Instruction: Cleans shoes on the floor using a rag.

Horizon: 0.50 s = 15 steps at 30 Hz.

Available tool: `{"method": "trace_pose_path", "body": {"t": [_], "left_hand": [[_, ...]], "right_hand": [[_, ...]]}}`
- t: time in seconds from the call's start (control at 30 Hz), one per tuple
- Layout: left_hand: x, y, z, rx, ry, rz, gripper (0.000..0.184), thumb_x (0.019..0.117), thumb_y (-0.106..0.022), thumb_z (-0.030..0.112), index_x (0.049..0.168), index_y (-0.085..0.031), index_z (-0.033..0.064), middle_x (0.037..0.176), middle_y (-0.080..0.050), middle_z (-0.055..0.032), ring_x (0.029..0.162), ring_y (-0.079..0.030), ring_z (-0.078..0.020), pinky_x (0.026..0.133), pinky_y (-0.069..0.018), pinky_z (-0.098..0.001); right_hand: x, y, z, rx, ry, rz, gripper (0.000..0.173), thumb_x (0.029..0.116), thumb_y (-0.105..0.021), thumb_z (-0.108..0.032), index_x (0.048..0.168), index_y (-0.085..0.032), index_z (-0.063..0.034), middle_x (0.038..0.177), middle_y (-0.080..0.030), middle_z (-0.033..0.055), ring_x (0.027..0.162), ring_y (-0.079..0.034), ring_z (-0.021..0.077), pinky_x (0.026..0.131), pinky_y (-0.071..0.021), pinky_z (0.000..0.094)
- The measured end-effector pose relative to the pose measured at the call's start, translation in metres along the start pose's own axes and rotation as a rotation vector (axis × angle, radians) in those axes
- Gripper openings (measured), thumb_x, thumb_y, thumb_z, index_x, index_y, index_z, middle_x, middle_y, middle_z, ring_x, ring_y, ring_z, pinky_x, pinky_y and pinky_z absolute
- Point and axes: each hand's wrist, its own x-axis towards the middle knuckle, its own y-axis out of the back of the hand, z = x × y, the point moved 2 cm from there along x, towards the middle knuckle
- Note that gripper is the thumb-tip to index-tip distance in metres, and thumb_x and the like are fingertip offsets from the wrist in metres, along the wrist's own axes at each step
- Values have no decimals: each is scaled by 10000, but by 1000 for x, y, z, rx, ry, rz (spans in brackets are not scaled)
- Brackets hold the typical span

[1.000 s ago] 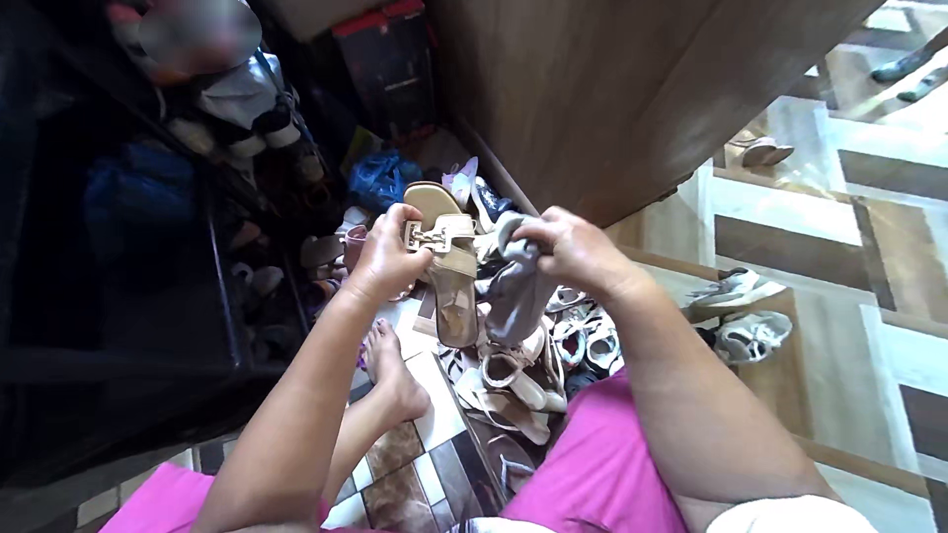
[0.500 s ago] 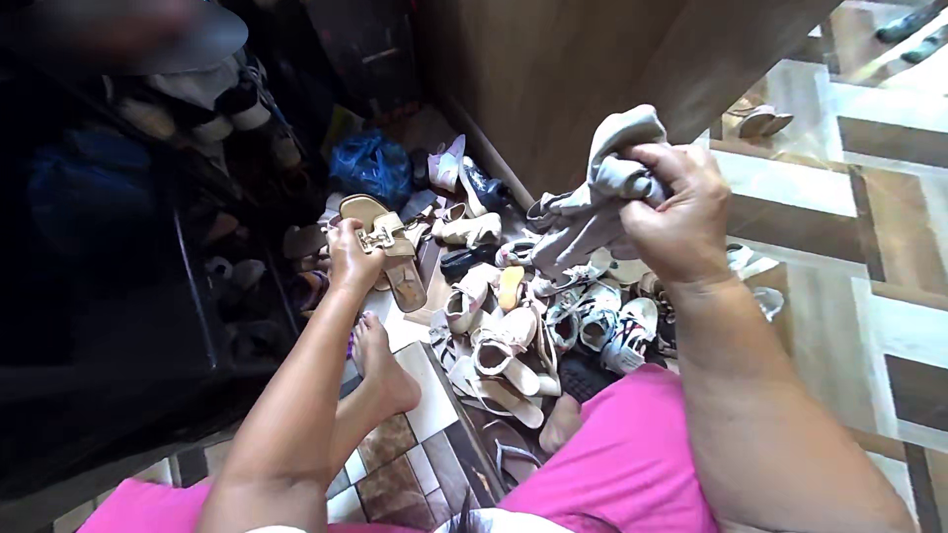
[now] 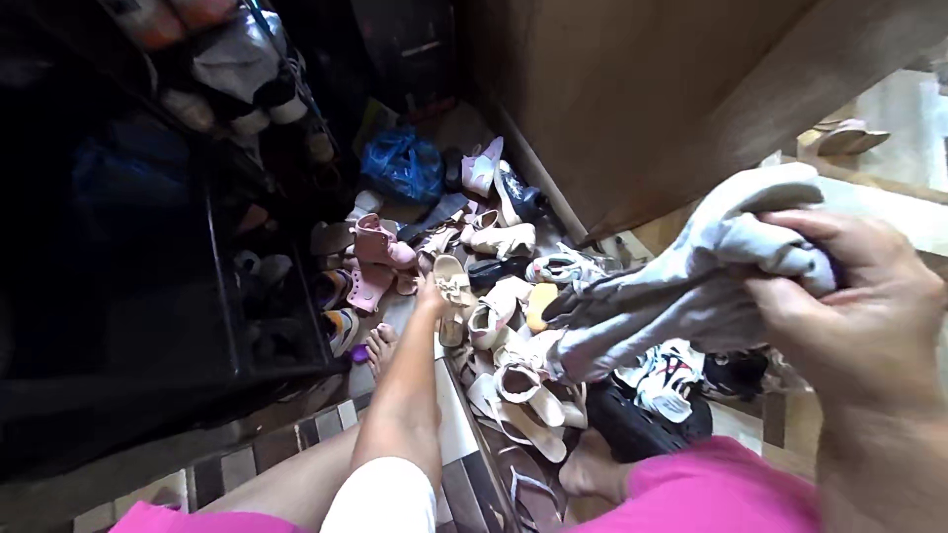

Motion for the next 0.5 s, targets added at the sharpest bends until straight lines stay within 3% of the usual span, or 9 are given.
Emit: {"method": "trace_pose_path", "body": {"t": [0.07,0.13,0.23,0.33,0.4,0.5], "left_hand": [[5,-27,-23,113,34,-237,686,949,-696,168,1534,-380,-2,1495,-447,-321,1369,-481,-450,1129,-393,-599],[2,-48,-34,262,37,-454,681,989,-641,216,1556,-344,-16,1536,-414,-304,1448,-388,-438,1181,-306,-606],[0,-49,-22,346,33,-504,581,1009,-599,221,1487,-437,-65,1519,-423,-325,1455,-371,-455,1179,-288,-618],[24,-25,-15,158,85,-191,484,1021,-569,207,1462,-509,16,1511,-470,-262,1382,-487,-416,1126,-394,-601],[45,1,-13,109,31,73,508,976,-616,121,1464,-509,27,1595,-352,-248,1327,-521,-468,1052,-458,-641],[65,52,-9,201,-73,275,682,895,-637,-26,1537,-420,48,1658,-241,-231,1371,-433,-533,1012,-409,-729]], "right_hand": [[-2,-4,5,8,11,0,430,888,-632,-166,1266,-636,40,1201,-631,230,1110,-605,227,975,-491,371],[-3,-11,10,25,31,-1,434,880,-634,-173,1249,-641,56,1181,-637,231,1083,-609,206,955,-493,344],[-3,-22,17,40,35,-34,426,877,-634,-175,1225,-651,70,1158,-646,227,1076,-611,184,951,-493,314],[-4,-33,22,45,31,-66,400,869,-631,-183,1176,-675,71,1121,-665,223,1056,-624,189,942,-502,318],[-6,-37,25,42,37,-100,372,876,-630,-183,1155,-688,57,1101,-669,215,1053,-624,200,946,-503,332],[-10,-38,32,61,31,-154,364,871,-645,-153,1161,-673,65,1100,-651,223,1072,-604,199,968,-483,316]]}}
